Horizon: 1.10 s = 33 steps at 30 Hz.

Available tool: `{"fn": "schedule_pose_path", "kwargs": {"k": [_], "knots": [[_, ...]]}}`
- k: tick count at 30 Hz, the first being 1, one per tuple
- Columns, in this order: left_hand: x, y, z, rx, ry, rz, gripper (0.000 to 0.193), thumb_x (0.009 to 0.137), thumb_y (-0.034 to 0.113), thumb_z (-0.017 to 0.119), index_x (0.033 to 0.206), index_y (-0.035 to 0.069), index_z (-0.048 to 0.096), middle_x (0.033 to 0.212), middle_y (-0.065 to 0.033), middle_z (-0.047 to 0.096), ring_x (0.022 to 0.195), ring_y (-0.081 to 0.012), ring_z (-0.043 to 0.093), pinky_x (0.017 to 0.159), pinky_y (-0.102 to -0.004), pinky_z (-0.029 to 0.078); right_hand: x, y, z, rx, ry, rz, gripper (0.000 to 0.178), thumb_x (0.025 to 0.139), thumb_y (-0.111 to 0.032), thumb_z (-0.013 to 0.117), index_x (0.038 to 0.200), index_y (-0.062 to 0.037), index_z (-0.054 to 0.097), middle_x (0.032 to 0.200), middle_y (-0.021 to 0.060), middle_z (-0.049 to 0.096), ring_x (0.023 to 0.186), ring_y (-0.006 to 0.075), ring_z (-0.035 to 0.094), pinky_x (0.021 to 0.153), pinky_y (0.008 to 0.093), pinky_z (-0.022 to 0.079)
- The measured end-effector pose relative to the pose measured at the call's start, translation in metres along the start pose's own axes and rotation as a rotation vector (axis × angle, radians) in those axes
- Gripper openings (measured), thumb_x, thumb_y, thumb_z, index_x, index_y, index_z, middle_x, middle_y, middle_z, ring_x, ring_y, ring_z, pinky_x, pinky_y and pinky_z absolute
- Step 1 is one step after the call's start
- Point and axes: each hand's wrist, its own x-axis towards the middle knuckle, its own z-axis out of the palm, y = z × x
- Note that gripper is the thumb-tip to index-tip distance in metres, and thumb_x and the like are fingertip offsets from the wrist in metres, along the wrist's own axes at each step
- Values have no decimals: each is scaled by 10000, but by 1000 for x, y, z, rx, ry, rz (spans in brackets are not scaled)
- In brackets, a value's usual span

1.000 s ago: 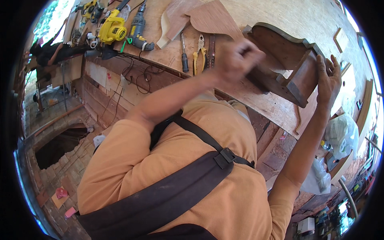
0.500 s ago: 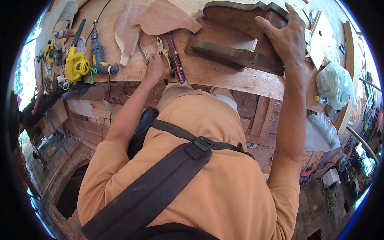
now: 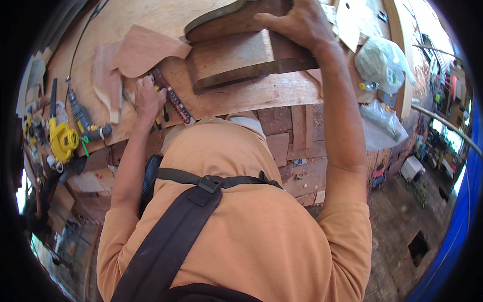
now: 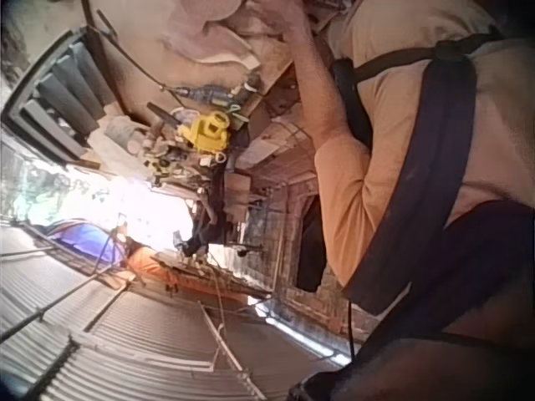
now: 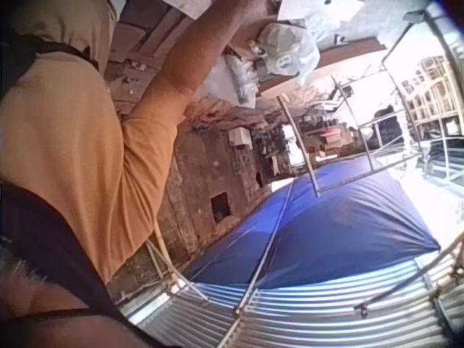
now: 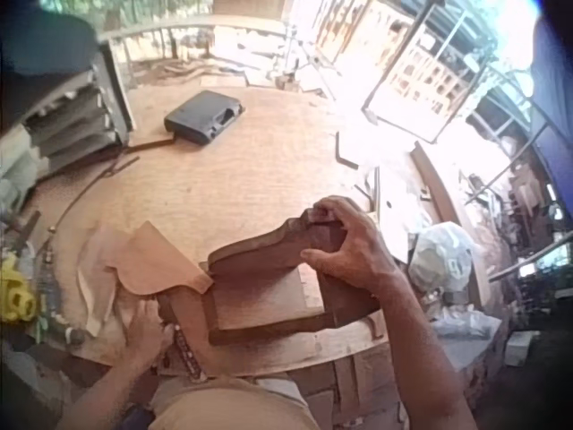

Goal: Assembling wooden furniture components by fitting parts together and using a hammer and glue.

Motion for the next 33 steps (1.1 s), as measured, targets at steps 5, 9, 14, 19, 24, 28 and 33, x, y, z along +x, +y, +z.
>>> {"fn": "schedule_pose_path", "kwargs": {"k": [5, 9, 14, 19, 24, 28, 33], "knots": [[2, 22, 17, -190, -290, -206, 706, 733, 286, 834, 1199, -61, 433, 1189, -295, 528, 1170, -444, 519, 952, -479, 453, 1, 10, 10, -72, 91, -5, 649, 722, -352, 826, 1209, -9, 570, 1166, 171, 577, 1101, 329, 576, 948, 405, 475], [3, 3, 43, -119, 168, 9, 647, 720, 225, 799, 1159, -56, 415, 1171, -308, 531, 1075, -441, 577, 931, -495, 469, 4, 5, 4, -62, 60, 123, 731, 757, -444, 783, 1259, 32, 547, 1238, 214, 539, 1160, 364, 542, 999, 413, 447], [11, 15, 29, -72, 7, -209, 607, 704, 134, 745, 1172, -33, 397, 1200, -296, 520, 1059, -455, 577, 925, -512, 474, 7, 7, 7, -44, 36, 155, 786, 755, -480, 768, 1282, 51, 530, 1269, 243, 519, 1187, 378, 525, 1011, 416, 440], [1, 26, 39, 0, 34, -156, 506, 780, 90, 666, 1177, -45, 383, 1081, -281, 593, 1029, -456, 606, 890, -505, 498, 0, 7, 5, -74, 96, 152, 745, 738, -450, 790, 1248, 43, 561, 1236, 220, 550, 1153, 357, 552, 990, 403, 455], [15, 26, 47, -45, 101, -390, 497, 771, 93, 650, 1180, -71, 421, 1087, -299, 618, 1031, -443, 628, 881, -494, 509, 1, 0, 9, -101, 109, 145, 733, 733, -445, 800, 1231, 40, 570, 1204, 209, 572, 1148, 351, 558, 986, 404, 455], [32, -2, 20, -331, -97, -438, 282, 717, 106, 655, 919, -75, 577, 894, -268, 670, 853, -400, 691, 757, -438, 561, 0, 3, 11, -97, 146, 164, 773, 715, -477, 799, 1245, 36, 568, 1234, 215, 572, 1174, 355, 549, 1001, 404, 449], [16, -17, -54, -619, -544, -428, 116, 724, 38, 642, 784, -27, 567, 713, -157, 623, 575, -230, 636, 520, -339, 533, 0, 9, 12, -141, 141, 181, 798, 711, -497, 786, 1264, 32, 560, 1216, 239, 595, 1167, 368, 560, 1000, 411, 453]]}}
